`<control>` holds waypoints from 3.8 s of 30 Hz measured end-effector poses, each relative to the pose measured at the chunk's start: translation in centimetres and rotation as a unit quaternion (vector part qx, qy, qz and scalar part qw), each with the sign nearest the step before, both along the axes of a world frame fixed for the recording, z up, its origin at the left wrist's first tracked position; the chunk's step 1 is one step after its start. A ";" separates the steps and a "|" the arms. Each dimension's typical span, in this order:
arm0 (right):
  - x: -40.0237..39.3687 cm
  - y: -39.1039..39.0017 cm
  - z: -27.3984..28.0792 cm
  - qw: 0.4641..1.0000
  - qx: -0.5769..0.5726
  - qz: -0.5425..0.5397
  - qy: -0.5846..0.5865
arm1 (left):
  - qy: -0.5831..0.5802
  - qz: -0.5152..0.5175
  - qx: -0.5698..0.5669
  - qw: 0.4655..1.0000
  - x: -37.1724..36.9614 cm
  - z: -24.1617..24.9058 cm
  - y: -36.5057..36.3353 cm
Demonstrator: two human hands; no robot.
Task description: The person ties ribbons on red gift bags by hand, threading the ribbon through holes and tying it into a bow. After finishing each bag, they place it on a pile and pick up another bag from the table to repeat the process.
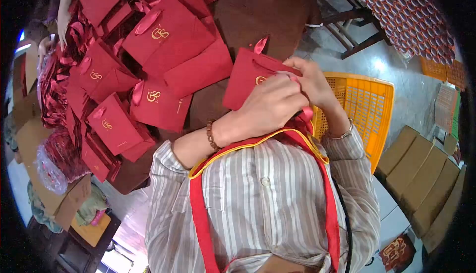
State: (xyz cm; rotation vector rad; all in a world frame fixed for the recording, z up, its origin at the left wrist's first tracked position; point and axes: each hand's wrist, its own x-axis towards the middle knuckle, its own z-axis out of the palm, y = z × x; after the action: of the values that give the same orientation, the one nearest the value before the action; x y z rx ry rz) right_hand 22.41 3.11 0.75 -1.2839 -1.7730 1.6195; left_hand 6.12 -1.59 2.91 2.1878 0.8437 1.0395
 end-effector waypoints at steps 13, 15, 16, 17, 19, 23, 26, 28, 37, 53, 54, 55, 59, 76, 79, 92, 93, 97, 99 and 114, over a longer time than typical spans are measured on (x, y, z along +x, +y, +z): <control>0.0 1.0 1.2 0.996 -0.052 0.062 -0.046 | -0.463 0.063 -0.296 0.833 -12.2 3.2 1.5; -0.1 1.1 1.4 0.995 -0.057 0.070 -0.053 | -0.518 0.045 -0.288 0.804 -13.0 2.7 1.7; -0.3 1.1 1.6 0.994 -0.066 0.069 -0.053 | -0.551 0.094 -0.294 0.776 -12.9 2.8 1.7; -0.4 1.1 1.7 0.993 -0.076 0.067 -0.053 | -0.552 0.096 -0.293 0.775 -12.9 2.9 1.8; -0.4 1.3 1.9 0.992 -0.074 0.078 -0.072 | -0.550 0.041 -0.337 0.763 -12.8 3.1 1.9; -0.2 1.2 1.5 0.996 -0.030 0.084 -0.019 | -0.532 0.047 -0.345 0.772 -11.9 3.0 2.3; 0.1 1.4 1.1 0.994 -0.029 0.102 0.005 | -0.356 0.082 -0.391 0.845 -10.9 3.0 2.4; 0.0 1.5 1.1 0.994 -0.038 0.101 0.000 | -0.274 0.049 -0.464 0.841 -10.2 2.7 2.7; -0.2 1.2 0.8 0.995 0.005 0.101 0.017 | -0.146 0.086 -0.453 0.875 -5.3 0.3 2.1; -0.9 1.0 1.4 0.998 -0.010 0.065 -0.011 | 0.025 0.180 -0.167 0.969 -3.7 -1.1 1.3; -0.8 0.9 1.2 0.998 -0.010 0.064 -0.011 | 0.065 0.187 -0.163 0.967 -3.6 -0.9 1.1; -0.8 0.9 0.7 0.998 -0.011 0.057 0.001 | 0.065 0.186 -0.163 0.967 -3.5 -0.4 1.0; -0.9 0.7 0.2 0.999 0.005 0.052 0.017 | 0.199 0.191 -0.050 0.960 -3.1 0.5 1.2; -0.5 1.1 1.2 0.994 -0.021 0.106 -0.033 | 0.027 0.195 -0.030 0.980 -5.5 -0.2 3.3; -0.8 0.8 0.9 0.995 0.029 0.092 -0.033 | 0.070 0.155 -0.176 0.970 -4.7 -0.7 2.6; 0.0 0.5 0.9 0.992 0.086 0.080 -0.054 | -0.045 0.175 -0.052 0.982 -4.2 -1.4 3.1; 0.0 0.4 0.9 0.992 0.085 0.077 -0.055 | -0.023 0.188 -0.032 0.981 -4.2 -1.0 2.8; -0.2 0.6 1.1 0.992 0.077 0.084 -0.057 | -0.014 0.163 -0.106 0.981 -3.2 -0.4 1.3; -0.2 0.7 1.0 0.992 0.077 0.093 -0.042 | 0.000 0.166 -0.119 0.979 -2.9 -0.5 1.1; 0.5 0.9 1.4 0.989 0.039 0.140 0.017 | -0.035 0.182 -0.269 0.945 -2.8 0.2 0.9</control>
State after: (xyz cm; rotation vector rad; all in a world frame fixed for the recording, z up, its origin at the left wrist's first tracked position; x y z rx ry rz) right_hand 22.96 4.03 2.14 -1.0012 -2.0461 1.6852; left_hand 3.30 -0.67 3.16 1.5611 1.3527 0.9045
